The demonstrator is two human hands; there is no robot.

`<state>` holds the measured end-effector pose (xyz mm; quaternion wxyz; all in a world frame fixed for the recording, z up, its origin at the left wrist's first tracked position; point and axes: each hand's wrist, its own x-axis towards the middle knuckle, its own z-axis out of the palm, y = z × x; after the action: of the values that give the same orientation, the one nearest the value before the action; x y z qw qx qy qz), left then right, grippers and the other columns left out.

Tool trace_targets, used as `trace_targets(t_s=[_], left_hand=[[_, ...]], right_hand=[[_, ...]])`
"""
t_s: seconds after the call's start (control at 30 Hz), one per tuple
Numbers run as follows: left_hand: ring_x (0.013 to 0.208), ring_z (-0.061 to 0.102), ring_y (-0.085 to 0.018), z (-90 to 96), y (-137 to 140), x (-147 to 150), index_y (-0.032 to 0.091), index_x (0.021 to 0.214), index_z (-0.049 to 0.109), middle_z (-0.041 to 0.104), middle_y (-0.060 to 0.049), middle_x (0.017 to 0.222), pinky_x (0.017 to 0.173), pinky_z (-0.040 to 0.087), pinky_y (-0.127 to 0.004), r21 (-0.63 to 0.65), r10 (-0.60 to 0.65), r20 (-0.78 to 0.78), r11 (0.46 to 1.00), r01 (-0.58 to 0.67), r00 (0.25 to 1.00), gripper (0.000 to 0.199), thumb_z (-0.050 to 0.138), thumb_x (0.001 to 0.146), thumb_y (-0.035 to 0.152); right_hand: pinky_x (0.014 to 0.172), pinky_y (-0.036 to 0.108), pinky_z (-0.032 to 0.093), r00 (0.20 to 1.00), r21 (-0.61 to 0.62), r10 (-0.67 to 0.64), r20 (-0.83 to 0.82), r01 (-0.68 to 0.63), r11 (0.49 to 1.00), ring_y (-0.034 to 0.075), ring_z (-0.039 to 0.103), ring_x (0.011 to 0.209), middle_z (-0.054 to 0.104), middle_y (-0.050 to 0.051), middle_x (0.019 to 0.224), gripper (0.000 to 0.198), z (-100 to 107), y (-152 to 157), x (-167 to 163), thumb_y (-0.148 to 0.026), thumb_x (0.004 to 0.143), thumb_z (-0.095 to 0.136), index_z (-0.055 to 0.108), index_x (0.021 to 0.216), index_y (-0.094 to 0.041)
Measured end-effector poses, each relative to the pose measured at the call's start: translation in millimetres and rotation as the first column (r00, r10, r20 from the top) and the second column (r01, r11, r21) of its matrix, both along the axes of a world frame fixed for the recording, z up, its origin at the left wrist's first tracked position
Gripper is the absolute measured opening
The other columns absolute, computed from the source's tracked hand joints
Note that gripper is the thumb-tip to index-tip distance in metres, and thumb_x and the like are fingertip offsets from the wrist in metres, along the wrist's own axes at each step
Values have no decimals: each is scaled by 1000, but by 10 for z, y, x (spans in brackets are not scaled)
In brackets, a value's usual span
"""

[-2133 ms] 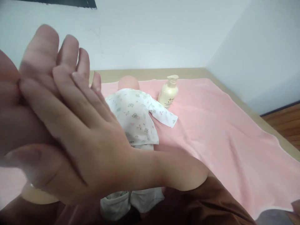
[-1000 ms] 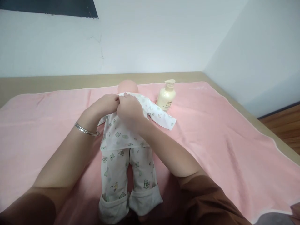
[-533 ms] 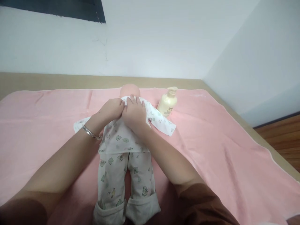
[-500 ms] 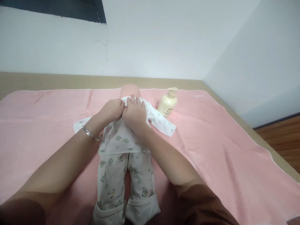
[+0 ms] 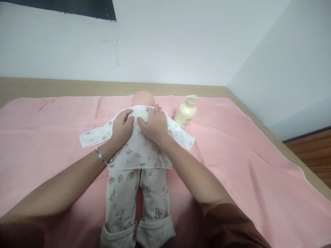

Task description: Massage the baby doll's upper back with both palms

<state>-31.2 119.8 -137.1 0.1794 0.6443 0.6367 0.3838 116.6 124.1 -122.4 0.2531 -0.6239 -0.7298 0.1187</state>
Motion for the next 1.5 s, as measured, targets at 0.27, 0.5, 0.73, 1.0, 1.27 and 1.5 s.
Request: trace_targets(t_s=[0.27,0.5,0.73,1.0,1.27,1.5], left_hand=[[132,57,-26,-24,50,-6,14,128,65,66,-12,138,123,43,-44,22,-25,22,999,24,999,47,42,90,28],[132,55,-29,-26,140,-12,11,132,65,65,-15,135,123,41,-47,-31,-85,-98,996,82,992,52,37,92,27],[130,54,-33,-60,189,-29,5,142,56,62,-20,133,120,41,-51,-59,-77,-159,996,69,984,61,31,93,29],[127,57,-31,-39,140,-19,9,130,66,67,-16,130,118,42,-50,18,-95,-101,995,98,990,54,37,91,31],[131,56,-29,-62,143,-23,9,132,64,66,-16,135,121,42,-48,3,-69,-60,998,69,996,52,38,90,28],[131,57,-28,-56,122,-35,12,130,65,67,-13,135,122,41,-46,24,-63,-28,998,63,998,50,41,90,31]], right_hand=[[125,57,32,996,-118,-14,89,25,993,40,35,154,36,22,164,69,119,-22,12,-53,99,44,45,151,-8],[123,57,34,925,-39,125,358,-119,992,42,41,149,40,28,160,61,156,-291,-41,-36,106,29,39,157,-3],[133,49,25,901,38,313,302,-339,940,33,34,155,41,20,162,58,102,-323,-59,-24,105,23,46,153,0],[125,57,32,976,3,115,183,-117,993,36,47,144,49,22,156,59,28,19,105,-41,105,33,49,147,-3],[126,54,31,946,168,140,292,-195,966,40,40,149,45,27,157,58,-25,-363,-133,-29,105,27,46,152,0],[132,55,19,975,-75,189,112,-182,981,35,24,160,30,14,169,66,36,82,149,-42,103,35,35,160,-8]])
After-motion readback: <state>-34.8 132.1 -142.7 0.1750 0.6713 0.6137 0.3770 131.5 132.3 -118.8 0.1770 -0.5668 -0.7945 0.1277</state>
